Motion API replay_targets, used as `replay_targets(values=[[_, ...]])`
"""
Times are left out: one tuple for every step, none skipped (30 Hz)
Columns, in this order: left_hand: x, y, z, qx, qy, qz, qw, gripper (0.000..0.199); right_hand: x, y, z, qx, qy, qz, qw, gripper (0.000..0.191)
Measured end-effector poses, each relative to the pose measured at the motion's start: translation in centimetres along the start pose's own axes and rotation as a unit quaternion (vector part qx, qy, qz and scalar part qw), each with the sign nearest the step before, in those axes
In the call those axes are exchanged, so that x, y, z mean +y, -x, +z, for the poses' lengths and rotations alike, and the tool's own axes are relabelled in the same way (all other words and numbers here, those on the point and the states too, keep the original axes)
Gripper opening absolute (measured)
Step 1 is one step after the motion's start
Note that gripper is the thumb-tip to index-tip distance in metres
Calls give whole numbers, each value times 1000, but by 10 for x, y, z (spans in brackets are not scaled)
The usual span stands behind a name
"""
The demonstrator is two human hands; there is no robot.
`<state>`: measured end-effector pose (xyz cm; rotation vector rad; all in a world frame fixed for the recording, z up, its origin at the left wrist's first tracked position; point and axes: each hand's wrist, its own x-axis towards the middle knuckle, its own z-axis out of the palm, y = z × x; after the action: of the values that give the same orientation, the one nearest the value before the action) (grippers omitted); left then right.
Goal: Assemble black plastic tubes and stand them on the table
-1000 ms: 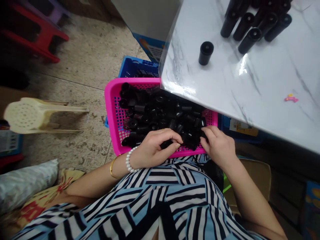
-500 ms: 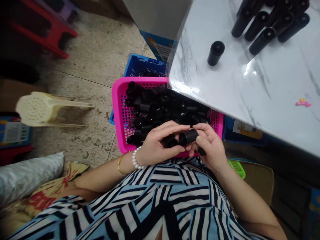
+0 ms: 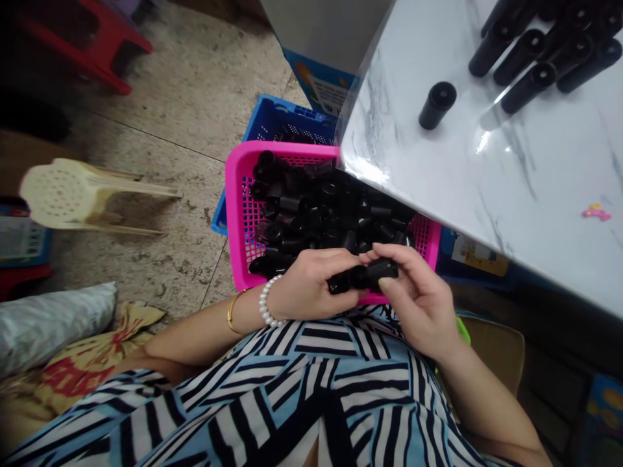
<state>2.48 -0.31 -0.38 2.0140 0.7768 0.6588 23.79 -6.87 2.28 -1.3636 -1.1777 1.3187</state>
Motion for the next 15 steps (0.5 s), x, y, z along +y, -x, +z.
replay_targets(values=[[0, 0, 0, -3, -10, -5, 1000, 25, -2, 1, 2, -8, 50, -39, 998, 44], [1, -1, 0, -6, -17, -6, 1000, 26, -3, 2, 4, -16, 97, -78, 992, 48], [2, -1, 0, -8, -21, -5, 1000, 26, -3, 2, 5, -24, 137, -112, 984, 52], [2, -1, 0, -11, -23, -3, 1000, 26, -2, 3, 6, -31, 169, -138, 975, 56], [3, -1, -1, -16, -25, 0, 1000, 25, 0, 3, 6, -37, 195, -158, 967, 59], [4, 0, -1, -21, -29, 0, 999, 23, 2, 3, 6, -40, 218, -173, 960, 61], [4, 0, -1, -26, -36, -4, 999, 21, 5, 4, 6, -40, 238, -189, 952, 63], [5, 1, -1, -31, -44, -11, 998, 19, 8, 4, 6, -38, 252, -203, 945, 64], [5, 1, -1, -35, -54, -18, 998, 19, 10, 4, 7, -39, 261, -215, 940, 65], [6, 1, -2, -35, -60, -22, 997, 19, 12, 4, 8, -47, 265, -226, 936, 66], [6, 1, -2, -32, -66, -23, 997, 18, 13, 4, 9, -63, 267, -233, 933, 67], [7, 0, -2, -23, -70, -22, 997, 16, 14, 3, 10, -86, 272, -235, 929, 67], [8, -2, -3, -8, -73, -18, 997, 13, 14, 2, 10, -107, 281, -233, 925, 67], [9, -4, -3, 9, -72, -12, 997, 10, 13, 1, 11, -120, 293, -230, 920, 67], [9, -8, -4, 24, -69, -4, 997, 9, 11, -1, 12, -123, 304, -224, 918, 67]])
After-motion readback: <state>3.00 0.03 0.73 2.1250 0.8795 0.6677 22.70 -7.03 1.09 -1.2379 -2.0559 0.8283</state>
